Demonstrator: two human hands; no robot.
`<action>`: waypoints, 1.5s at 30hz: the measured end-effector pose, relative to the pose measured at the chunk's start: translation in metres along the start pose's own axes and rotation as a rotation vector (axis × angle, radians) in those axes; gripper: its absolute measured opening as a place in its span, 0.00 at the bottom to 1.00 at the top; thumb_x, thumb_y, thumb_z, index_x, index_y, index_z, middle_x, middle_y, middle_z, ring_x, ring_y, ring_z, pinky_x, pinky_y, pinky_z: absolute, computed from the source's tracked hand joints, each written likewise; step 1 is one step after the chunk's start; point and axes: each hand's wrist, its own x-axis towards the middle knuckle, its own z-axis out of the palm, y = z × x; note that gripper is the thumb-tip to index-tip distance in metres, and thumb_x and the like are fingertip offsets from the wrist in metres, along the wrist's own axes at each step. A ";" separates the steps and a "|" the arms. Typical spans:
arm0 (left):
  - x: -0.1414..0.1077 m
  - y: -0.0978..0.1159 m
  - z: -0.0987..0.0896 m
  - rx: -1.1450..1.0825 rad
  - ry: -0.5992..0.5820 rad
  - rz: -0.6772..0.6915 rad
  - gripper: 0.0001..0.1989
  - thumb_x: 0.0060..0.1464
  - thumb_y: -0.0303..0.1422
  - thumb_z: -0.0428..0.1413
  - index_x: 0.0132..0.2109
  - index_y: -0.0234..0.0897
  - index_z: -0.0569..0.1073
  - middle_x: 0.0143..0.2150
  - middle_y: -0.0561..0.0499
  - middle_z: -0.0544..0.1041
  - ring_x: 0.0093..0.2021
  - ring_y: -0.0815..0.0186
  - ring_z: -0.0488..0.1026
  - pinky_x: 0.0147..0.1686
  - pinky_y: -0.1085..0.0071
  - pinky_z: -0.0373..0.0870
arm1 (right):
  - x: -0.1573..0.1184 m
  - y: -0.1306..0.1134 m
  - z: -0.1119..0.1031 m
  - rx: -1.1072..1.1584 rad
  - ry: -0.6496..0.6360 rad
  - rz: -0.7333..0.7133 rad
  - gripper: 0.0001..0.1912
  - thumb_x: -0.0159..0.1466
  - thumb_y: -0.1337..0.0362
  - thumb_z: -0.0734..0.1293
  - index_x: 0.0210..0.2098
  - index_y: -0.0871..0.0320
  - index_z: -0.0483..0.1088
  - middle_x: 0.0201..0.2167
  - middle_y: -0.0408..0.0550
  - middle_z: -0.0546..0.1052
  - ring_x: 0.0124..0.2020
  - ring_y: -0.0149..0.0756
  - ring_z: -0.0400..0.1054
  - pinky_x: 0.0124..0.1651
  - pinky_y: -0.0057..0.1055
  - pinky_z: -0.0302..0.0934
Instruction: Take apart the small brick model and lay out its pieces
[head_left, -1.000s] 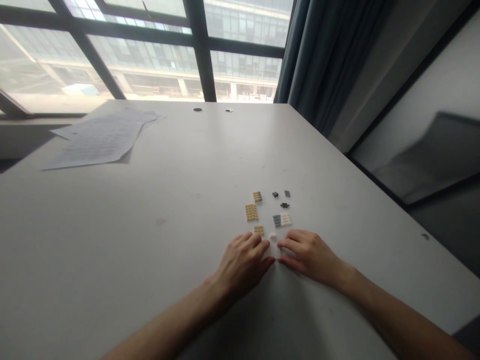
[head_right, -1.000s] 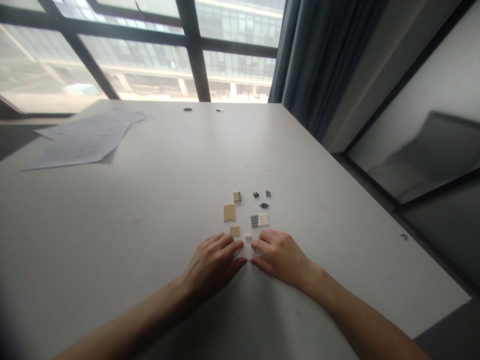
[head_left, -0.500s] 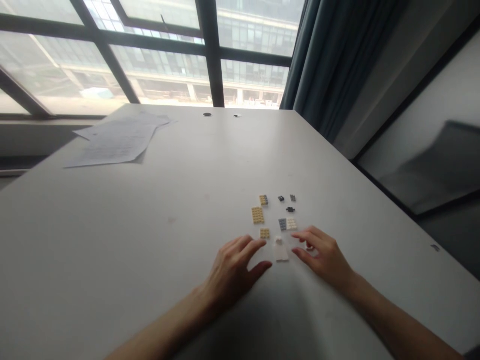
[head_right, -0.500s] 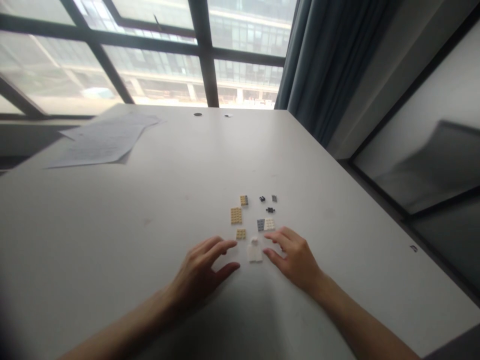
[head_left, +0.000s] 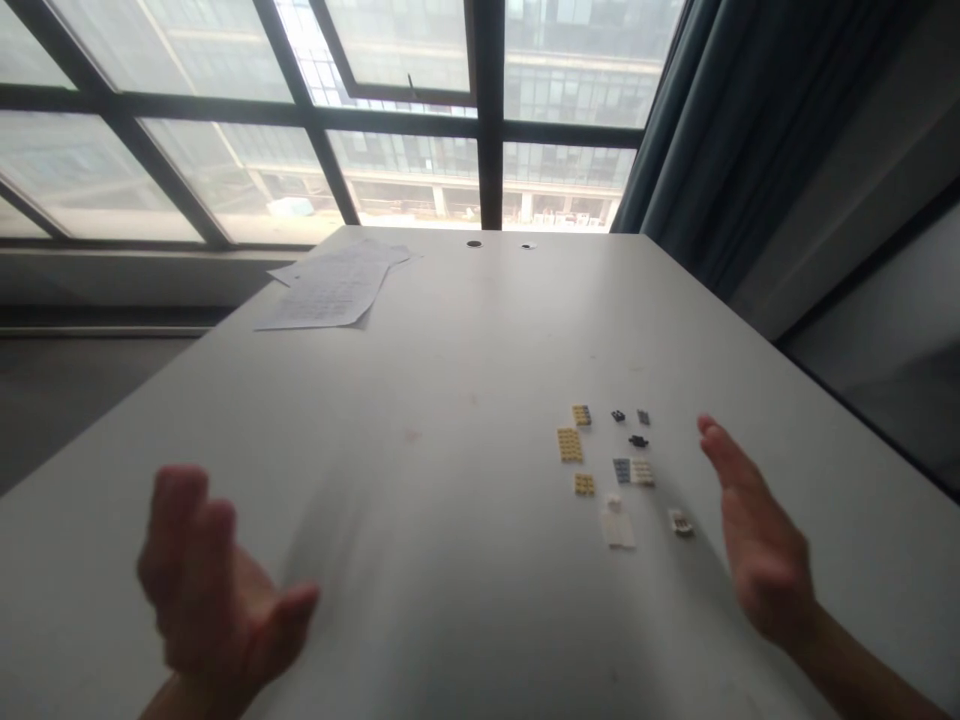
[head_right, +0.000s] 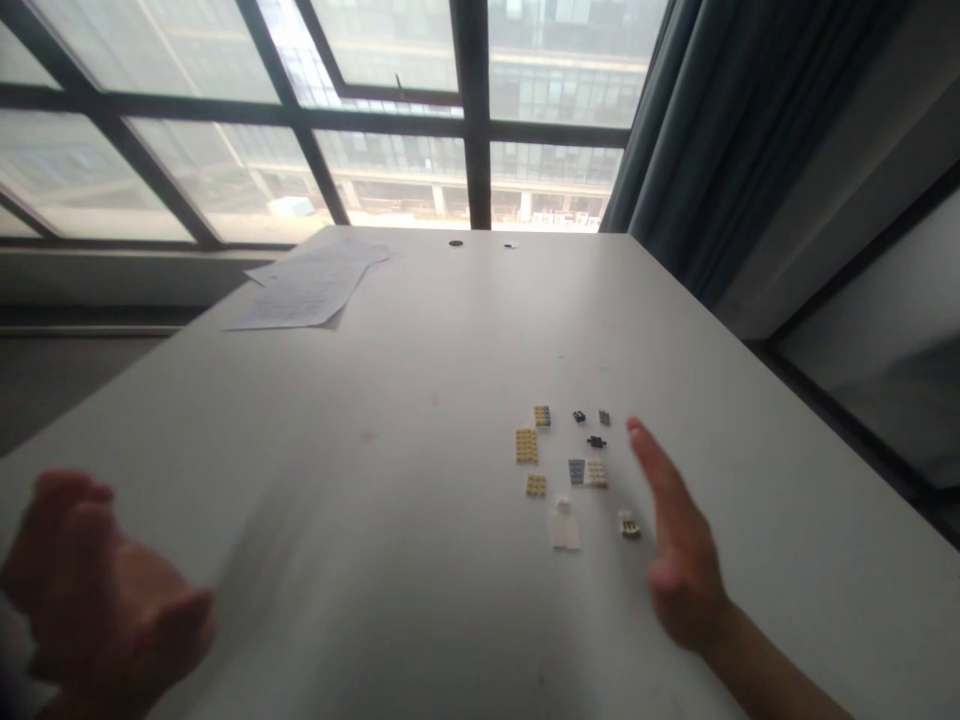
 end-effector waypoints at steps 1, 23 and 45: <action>-0.007 0.001 0.003 0.026 0.007 0.090 0.52 0.38 0.68 0.49 0.65 0.68 0.31 0.66 0.66 0.58 0.70 0.47 0.29 0.62 0.35 0.51 | -0.003 -0.013 0.009 -0.126 -0.241 -0.139 0.47 0.57 0.34 0.59 0.67 0.53 0.51 0.66 0.54 0.56 0.66 0.57 0.48 0.66 0.56 0.43; -0.014 0.040 0.010 0.045 -0.442 0.647 0.28 0.58 0.43 0.54 0.63 0.43 0.60 0.56 0.43 0.72 0.56 0.56 0.69 0.55 0.59 0.67 | -0.030 -0.037 0.085 -0.067 -0.725 -0.289 0.21 0.65 0.53 0.63 0.50 0.60 0.69 0.48 0.56 0.76 0.51 0.45 0.68 0.56 0.42 0.60; 0.121 0.151 0.213 0.172 -0.657 0.741 0.35 0.59 0.52 0.47 0.67 0.39 0.52 0.69 0.42 0.54 0.69 0.49 0.47 0.65 0.49 0.47 | 0.017 0.076 0.040 -0.923 -0.453 0.174 0.55 0.52 0.32 0.62 0.68 0.59 0.45 0.69 0.64 0.44 0.68 0.62 0.36 0.63 0.59 0.41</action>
